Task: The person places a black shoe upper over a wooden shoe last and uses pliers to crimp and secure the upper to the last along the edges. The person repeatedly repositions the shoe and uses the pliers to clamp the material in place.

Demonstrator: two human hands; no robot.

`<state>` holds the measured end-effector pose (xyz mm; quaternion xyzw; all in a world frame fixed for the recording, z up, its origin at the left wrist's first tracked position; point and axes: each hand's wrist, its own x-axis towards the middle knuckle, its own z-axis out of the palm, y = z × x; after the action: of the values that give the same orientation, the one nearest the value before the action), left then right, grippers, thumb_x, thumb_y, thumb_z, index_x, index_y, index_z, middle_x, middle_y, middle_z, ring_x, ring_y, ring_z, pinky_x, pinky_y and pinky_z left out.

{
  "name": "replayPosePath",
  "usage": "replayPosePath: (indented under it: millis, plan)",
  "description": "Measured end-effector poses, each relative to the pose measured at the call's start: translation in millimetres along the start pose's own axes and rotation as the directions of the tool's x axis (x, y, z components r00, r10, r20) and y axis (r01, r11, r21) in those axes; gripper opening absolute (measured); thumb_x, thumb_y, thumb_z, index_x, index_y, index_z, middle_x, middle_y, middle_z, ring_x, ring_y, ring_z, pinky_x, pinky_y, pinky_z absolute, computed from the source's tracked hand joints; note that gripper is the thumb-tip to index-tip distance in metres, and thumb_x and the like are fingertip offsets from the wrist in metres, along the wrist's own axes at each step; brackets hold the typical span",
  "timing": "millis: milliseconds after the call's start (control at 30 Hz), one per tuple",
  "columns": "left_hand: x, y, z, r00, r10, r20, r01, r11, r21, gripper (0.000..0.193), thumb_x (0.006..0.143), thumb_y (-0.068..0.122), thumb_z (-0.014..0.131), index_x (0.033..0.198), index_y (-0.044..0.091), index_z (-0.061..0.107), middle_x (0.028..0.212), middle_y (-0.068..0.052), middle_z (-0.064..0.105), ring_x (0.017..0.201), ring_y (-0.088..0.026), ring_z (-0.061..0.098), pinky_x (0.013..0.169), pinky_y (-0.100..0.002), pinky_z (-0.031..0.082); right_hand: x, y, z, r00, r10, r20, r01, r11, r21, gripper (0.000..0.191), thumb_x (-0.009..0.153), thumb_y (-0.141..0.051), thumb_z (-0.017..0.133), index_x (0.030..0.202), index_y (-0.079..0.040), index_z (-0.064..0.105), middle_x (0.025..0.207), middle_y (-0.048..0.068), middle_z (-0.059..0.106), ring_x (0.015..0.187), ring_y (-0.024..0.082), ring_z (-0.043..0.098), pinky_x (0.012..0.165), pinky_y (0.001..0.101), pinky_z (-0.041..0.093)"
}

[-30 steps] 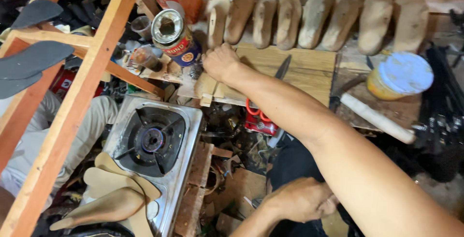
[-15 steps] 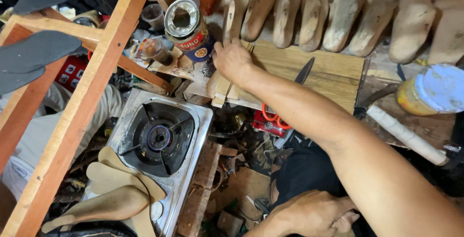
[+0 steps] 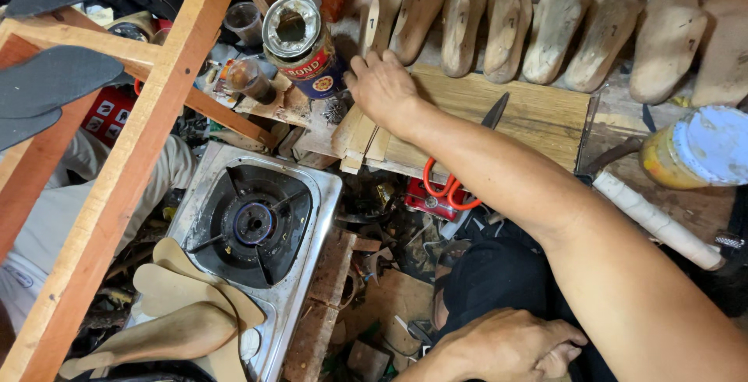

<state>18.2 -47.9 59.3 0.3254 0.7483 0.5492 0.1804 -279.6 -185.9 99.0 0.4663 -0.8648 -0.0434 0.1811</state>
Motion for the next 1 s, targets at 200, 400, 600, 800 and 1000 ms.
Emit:
replayPosePath:
  millis: [200,400,600,800,1000]
  plan:
    - [0.1,2.5,-2.5,1.000,0.015,-0.011,-0.015,1.000,-0.002,0.041,0.100,0.018,0.051,0.136,0.000,0.060,0.109,-0.017,0.075,0.093,-0.033,0.075,0.089,-0.042,0.061,0.8,2.3,1.2,0.995,-0.045,0.090,0.036,0.994,0.103,0.035,0.096,-0.010,0.053,0.127,0.000,0.066,0.114,0.014,0.064,0.108,0.032,0.062,0.076,0.0447,0.052]
    - [-1.2,3.1,-2.8,1.000,-0.003,-0.009,0.003,1.000,0.010,0.043,0.100,0.019,0.052,0.138,0.002,0.061,0.111,-0.018,0.075,0.096,-0.034,0.075,0.089,-0.043,0.060,-3.7,-1.5,-6.9,0.962,-0.064,0.267,0.100,0.987,-0.124,0.064,0.088,-0.012,0.054,0.150,-0.003,0.039,0.123,0.017,0.062,0.107,0.031,0.061,0.096,0.0575,0.047]
    - [-0.9,-1.2,-2.4,1.000,0.020,0.003,-0.020,0.999,0.028,0.048,0.094,0.018,0.054,0.140,0.003,0.060,0.116,-0.016,0.074,0.101,-0.034,0.074,0.091,-0.044,0.060,-6.5,3.7,-21.5,0.991,0.028,0.129,-0.038,0.996,0.076,0.061,0.096,-0.007,0.051,0.155,-0.004,0.037,0.122,0.017,0.060,0.110,0.032,0.060,0.095,0.0618,0.047]
    - [1.1,-1.7,-1.1,1.000,0.001,0.010,-0.002,0.999,0.042,0.049,0.093,0.018,0.055,0.140,0.005,0.060,0.121,-0.015,0.075,0.101,-0.035,0.074,0.088,-0.045,0.060,-3.8,3.1,-21.0,0.983,-0.086,0.162,0.058,0.984,0.171,0.064,0.093,-0.004,0.051,0.156,-0.012,0.042,0.118,0.020,0.055,0.106,0.037,0.060,0.079,0.0492,0.055]
    - [-5.6,0.0,-4.7,1.000,0.008,-0.025,-0.008,0.999,-0.031,0.039,0.100,0.021,0.056,0.135,0.004,0.061,0.110,-0.017,0.075,0.098,-0.033,0.074,0.093,-0.042,0.060,7.2,-2.2,-22.1,0.962,-0.119,0.247,0.067,0.976,0.207,0.039,0.099,-0.011,0.054,0.136,-0.021,0.063,0.117,0.018,0.059,0.107,0.038,0.063,0.089,0.0514,0.054]
